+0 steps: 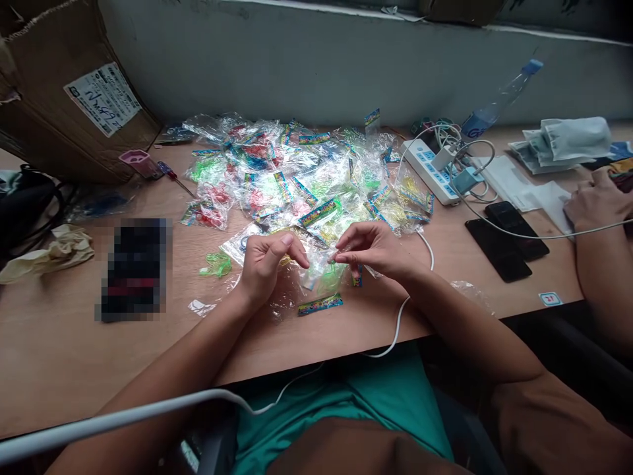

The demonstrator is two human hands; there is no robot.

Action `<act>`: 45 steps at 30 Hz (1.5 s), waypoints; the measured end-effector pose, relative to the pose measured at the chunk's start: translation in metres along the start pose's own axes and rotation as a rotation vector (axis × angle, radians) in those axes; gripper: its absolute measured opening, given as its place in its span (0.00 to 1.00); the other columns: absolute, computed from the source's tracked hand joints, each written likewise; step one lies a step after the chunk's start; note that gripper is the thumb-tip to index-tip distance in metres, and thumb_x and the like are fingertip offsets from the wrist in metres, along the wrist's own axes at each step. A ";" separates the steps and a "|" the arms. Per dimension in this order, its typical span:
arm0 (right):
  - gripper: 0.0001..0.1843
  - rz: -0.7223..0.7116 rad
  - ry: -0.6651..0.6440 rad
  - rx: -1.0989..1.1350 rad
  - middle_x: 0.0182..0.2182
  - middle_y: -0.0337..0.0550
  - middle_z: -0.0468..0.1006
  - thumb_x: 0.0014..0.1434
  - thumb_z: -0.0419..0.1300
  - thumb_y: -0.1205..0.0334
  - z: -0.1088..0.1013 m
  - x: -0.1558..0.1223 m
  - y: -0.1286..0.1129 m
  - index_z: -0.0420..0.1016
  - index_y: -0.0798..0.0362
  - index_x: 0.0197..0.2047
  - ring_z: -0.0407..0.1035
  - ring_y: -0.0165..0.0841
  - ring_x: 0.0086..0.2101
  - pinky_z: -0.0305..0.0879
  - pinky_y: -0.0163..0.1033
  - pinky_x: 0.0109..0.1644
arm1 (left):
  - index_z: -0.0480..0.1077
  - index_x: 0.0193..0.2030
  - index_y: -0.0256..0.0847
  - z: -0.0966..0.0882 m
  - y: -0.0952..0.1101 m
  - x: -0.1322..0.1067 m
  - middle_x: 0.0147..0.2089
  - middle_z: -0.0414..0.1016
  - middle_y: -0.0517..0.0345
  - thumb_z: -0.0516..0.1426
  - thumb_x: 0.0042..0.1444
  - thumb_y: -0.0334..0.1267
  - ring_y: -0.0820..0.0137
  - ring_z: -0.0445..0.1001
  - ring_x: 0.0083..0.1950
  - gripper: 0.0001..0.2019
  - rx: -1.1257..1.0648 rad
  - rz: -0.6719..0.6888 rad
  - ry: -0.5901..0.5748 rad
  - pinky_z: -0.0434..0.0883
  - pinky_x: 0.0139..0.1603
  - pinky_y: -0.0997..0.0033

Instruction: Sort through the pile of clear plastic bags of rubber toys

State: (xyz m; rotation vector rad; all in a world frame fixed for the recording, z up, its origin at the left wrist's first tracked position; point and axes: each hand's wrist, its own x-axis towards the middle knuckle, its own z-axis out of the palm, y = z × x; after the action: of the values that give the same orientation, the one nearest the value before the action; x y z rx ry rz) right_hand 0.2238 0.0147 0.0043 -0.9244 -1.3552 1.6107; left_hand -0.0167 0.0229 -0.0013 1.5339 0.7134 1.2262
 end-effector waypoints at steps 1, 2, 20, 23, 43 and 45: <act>0.20 -0.002 0.002 0.005 0.30 0.45 0.88 0.47 0.82 0.56 0.000 0.000 -0.001 0.80 0.56 0.36 0.76 0.29 0.17 0.73 0.31 0.19 | 0.81 0.24 0.44 0.000 0.000 0.000 0.26 0.79 0.52 0.56 0.69 0.51 0.66 0.75 0.32 0.25 0.014 -0.003 0.014 0.72 0.42 0.60; 0.20 -0.006 0.004 0.007 0.30 0.45 0.88 0.47 0.81 0.56 0.000 0.000 -0.002 0.80 0.56 0.37 0.76 0.29 0.18 0.73 0.31 0.20 | 0.81 0.24 0.44 0.000 0.000 0.001 0.26 0.79 0.53 0.56 0.69 0.52 0.66 0.75 0.31 0.25 0.036 -0.009 0.029 0.72 0.42 0.60; 0.30 -0.099 -0.117 -0.263 0.26 0.41 0.83 0.49 0.79 0.45 0.017 0.031 -0.030 0.77 0.57 0.44 0.80 0.32 0.27 0.78 0.36 0.32 | 0.75 0.58 0.46 0.003 0.002 0.006 0.43 0.80 0.57 0.70 0.59 0.47 0.70 0.79 0.43 0.22 0.252 0.191 0.053 0.74 0.46 0.68; 0.29 -0.123 -0.162 -0.320 0.28 0.41 0.82 0.51 0.78 0.46 0.019 0.038 -0.042 0.77 0.58 0.46 0.79 0.31 0.28 0.78 0.37 0.34 | 0.77 0.55 0.44 0.003 0.000 0.008 0.43 0.79 0.57 0.71 0.57 0.45 0.71 0.79 0.43 0.21 0.161 0.153 0.098 0.75 0.45 0.69; 0.04 -0.661 0.346 -0.570 0.25 0.40 0.83 0.62 0.74 0.64 -0.007 -0.039 -0.160 0.84 0.54 0.38 0.80 0.33 0.26 0.75 0.36 0.23 | 0.79 0.44 0.43 0.008 -0.007 0.006 0.40 0.80 0.59 0.71 0.55 0.34 0.73 0.80 0.40 0.11 0.176 0.243 0.161 0.79 0.44 0.70; 0.04 -0.719 0.336 -0.489 0.22 0.37 0.81 0.62 0.72 0.66 -0.005 -0.025 -0.164 0.83 0.56 0.36 0.79 0.33 0.24 0.72 0.35 0.21 | 0.79 0.45 0.43 0.008 -0.007 0.006 0.41 0.80 0.59 0.71 0.56 0.34 0.73 0.79 0.40 0.11 0.201 0.255 0.151 0.78 0.43 0.71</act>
State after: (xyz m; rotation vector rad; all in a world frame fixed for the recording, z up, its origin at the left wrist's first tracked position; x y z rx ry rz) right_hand 0.2590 0.0076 0.1668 -0.7952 -1.6136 0.5665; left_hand -0.0069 0.0277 -0.0061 1.7514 0.7757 1.5093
